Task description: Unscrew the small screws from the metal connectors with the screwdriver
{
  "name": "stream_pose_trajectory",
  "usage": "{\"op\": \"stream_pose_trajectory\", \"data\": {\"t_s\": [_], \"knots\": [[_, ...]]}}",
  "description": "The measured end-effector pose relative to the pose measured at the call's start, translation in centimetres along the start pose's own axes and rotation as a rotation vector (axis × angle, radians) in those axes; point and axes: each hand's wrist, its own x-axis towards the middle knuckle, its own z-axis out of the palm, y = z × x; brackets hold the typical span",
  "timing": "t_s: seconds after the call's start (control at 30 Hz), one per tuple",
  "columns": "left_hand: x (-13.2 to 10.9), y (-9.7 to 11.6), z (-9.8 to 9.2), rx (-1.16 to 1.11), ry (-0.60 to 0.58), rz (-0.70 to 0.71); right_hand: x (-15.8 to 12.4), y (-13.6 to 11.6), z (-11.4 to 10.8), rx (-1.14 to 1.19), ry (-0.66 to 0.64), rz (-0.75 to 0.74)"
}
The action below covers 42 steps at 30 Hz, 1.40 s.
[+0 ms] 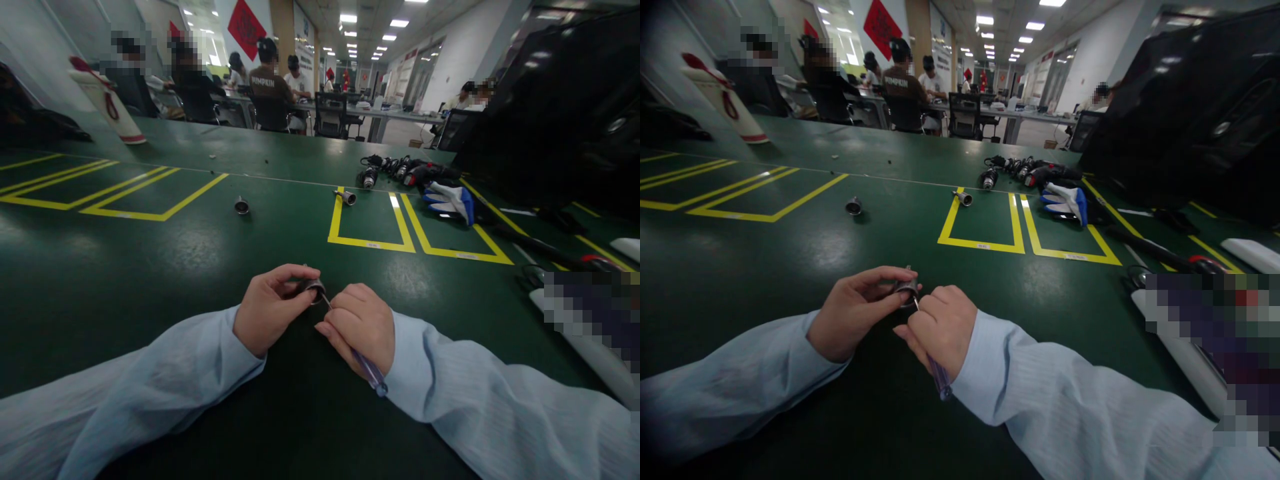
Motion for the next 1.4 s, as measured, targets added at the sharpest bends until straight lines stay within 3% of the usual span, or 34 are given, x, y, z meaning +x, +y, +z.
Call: {"op": "stream_pose_trajectory", "data": {"t_s": [0.33,0.83,1.4], "knots": [[-0.16,0.13,-0.05,0.053,0.036,0.004,-0.13,-0.29,-0.23,0.005,-0.004,-0.002],[0.15,-0.3,0.05,0.039,0.042,0.07,-0.03,-0.78,0.58,-0.167,-0.024,-0.026],[-0.12,0.12,0.04,0.026,0.031,0.007,-0.02,-0.77,0.14,-0.081,-0.001,0.012]]}}
